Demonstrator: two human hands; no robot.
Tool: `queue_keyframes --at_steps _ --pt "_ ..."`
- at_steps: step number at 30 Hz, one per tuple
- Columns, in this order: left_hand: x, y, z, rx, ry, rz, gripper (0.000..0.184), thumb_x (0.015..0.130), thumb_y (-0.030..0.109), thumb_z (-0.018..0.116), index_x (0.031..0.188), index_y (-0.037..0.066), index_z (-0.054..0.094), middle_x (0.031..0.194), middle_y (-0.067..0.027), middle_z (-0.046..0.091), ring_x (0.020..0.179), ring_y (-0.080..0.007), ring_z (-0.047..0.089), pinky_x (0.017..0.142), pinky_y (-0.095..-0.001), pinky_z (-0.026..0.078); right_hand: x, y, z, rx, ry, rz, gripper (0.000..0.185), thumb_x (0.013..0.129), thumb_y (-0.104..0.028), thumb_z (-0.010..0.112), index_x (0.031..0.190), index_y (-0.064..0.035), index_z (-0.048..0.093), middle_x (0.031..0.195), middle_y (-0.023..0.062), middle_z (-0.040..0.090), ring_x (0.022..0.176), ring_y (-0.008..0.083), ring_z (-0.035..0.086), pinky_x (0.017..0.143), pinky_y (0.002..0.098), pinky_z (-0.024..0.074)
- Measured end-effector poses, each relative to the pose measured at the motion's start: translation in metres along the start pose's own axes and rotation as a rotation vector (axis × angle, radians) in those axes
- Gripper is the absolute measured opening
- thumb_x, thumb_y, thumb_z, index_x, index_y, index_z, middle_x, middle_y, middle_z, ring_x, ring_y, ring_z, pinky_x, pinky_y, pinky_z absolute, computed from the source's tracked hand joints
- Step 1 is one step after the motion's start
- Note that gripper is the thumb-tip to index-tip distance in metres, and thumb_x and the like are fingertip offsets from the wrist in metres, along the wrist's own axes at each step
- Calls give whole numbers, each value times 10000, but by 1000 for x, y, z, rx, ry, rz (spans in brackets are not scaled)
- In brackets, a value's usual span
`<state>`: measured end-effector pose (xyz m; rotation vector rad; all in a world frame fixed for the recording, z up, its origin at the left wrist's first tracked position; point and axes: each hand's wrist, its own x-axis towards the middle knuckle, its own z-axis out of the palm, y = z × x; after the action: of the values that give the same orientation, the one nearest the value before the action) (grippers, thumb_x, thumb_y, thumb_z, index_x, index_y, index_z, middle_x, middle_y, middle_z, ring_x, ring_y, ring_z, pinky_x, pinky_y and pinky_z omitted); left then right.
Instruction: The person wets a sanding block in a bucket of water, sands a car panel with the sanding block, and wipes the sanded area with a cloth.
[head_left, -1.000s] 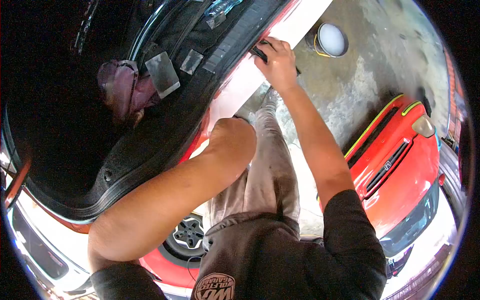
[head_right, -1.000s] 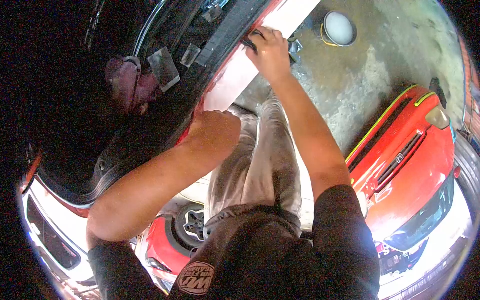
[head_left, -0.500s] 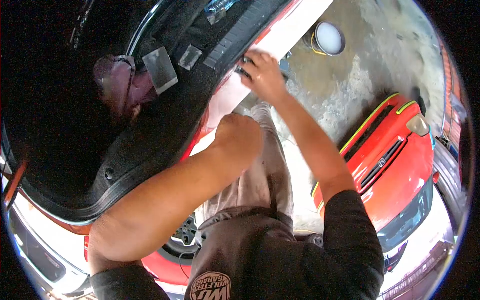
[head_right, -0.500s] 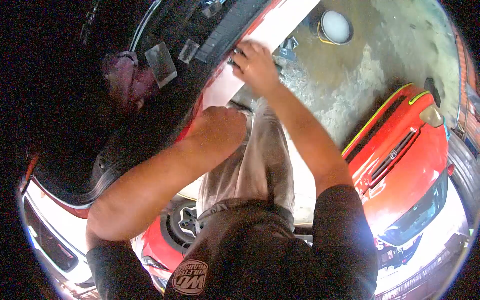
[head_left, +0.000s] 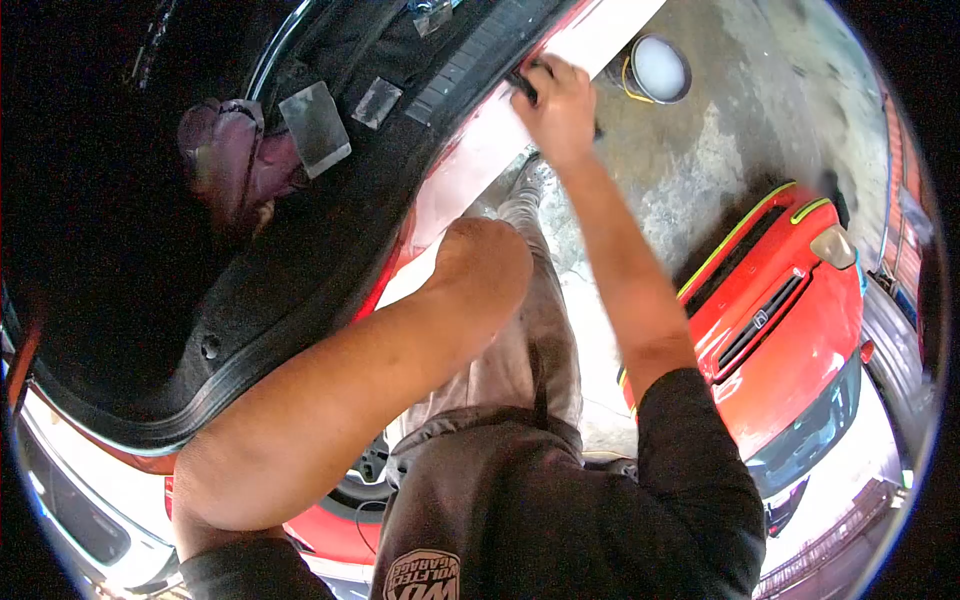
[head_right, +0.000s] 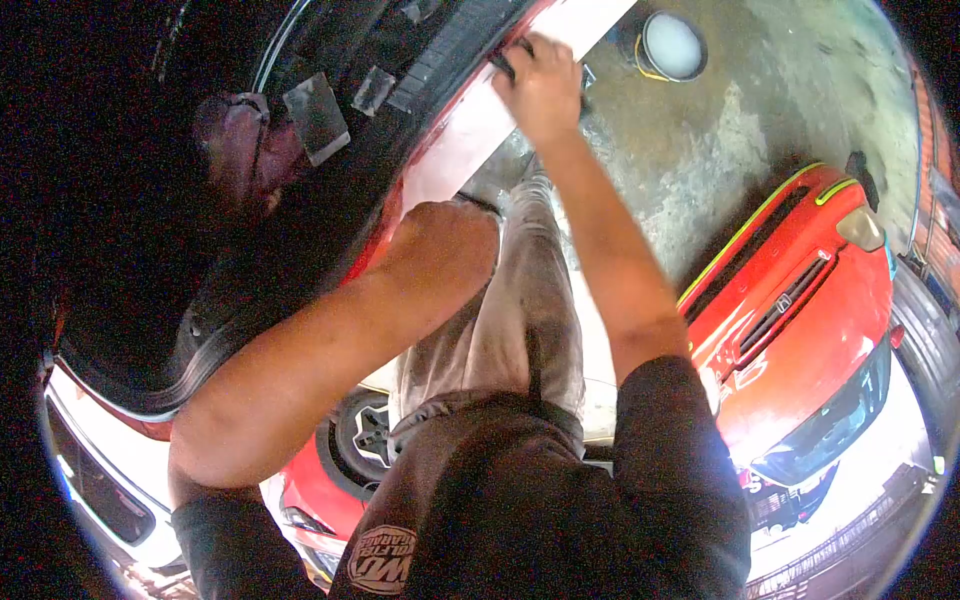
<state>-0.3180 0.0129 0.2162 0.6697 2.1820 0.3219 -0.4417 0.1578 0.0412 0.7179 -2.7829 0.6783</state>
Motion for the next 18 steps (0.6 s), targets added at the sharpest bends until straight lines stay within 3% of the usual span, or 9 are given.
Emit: queue_keyframes --at_steps 1,4,7,9,11,12,15,17,18 --pt "2 -1 -2 -5 -8 -4 194 876 130 602 886 30 768 866 -194 756 790 -314 769 686 -447 620 -13 -20 2 -24 -10 66 231 746 -176 771 951 -80 726 1134 128 672 1081 365 622 851 520 509" --pt "-4 -4 -4 2 6 68 195 870 127 606 876 20 769 884 -202 757 793 -322 769 685 -446 620 -48 -59 4 100 -131 -81 226 748 -175 774 948 -87 714 1183 136 670 1133 367 622 938 530 509" --pt "-1 -2 -5 7 8 16 195 857 121 612 870 4 767 882 -206 756 797 -320 769 684 -448 619 -22 -20 -1 62 -213 -155 254 756 -193 786 985 -96 735 1237 127 671 1154 366 616 978 512 499" --pt "-2 0 -4 -25 -6 10 193 854 119 615 875 1 767 874 -203 756 792 -310 771 679 -449 619 -6 -2 2 53 -53 -43 276 762 -188 779 1022 -101 745 1216 131 674 1146 370 594 931 512 493" --pt "3 -4 -6 -42 12 18 192 853 118 616 877 0 766 866 -201 755 784 -306 771 676 -450 620 -34 -26 16 111 -58 112 288 762 -200 780 1033 -107 742 1252 137 652 1160 375 584 931 519 487" --pt "5 -6 -1 -57 31 24 191 854 117 616 877 1 766 861 -201 754 779 -307 770 675 -450 620 -55 -44 23 30 -53 38 292 759 -217 785 1026 -109 732 1281 133 624 1174 375 575 933 532 487" --pt "-1 -3 1 -10 47 49 187 853 115 616 875 5 767 850 -198 754 764 -310 769 677 -452 621 -67 -59 13 207 -195 -143 304 745 -223 789 1015 -102 716 1270 131 629 1147 374 588 932 546 491" --pt "-3 -2 -1 26 48 54 181 850 116 620 871 12 768 844 -192 754 756 -308 768 677 -454 621 -42 -19 10 108 -164 -273 309 737 -208 785 1020 -100 722 1216 126 664 1107 369 607 926 537 495" --pt "-3 -2 0 26 45 47 177 848 118 624 867 18 769 842 -188 754 752 -305 767 676 -454 621 -23 -2 7 165 -123 -183 290 735 -182 776 1008 -98 728 1163 122 686 1074 367 618 911 524 498"
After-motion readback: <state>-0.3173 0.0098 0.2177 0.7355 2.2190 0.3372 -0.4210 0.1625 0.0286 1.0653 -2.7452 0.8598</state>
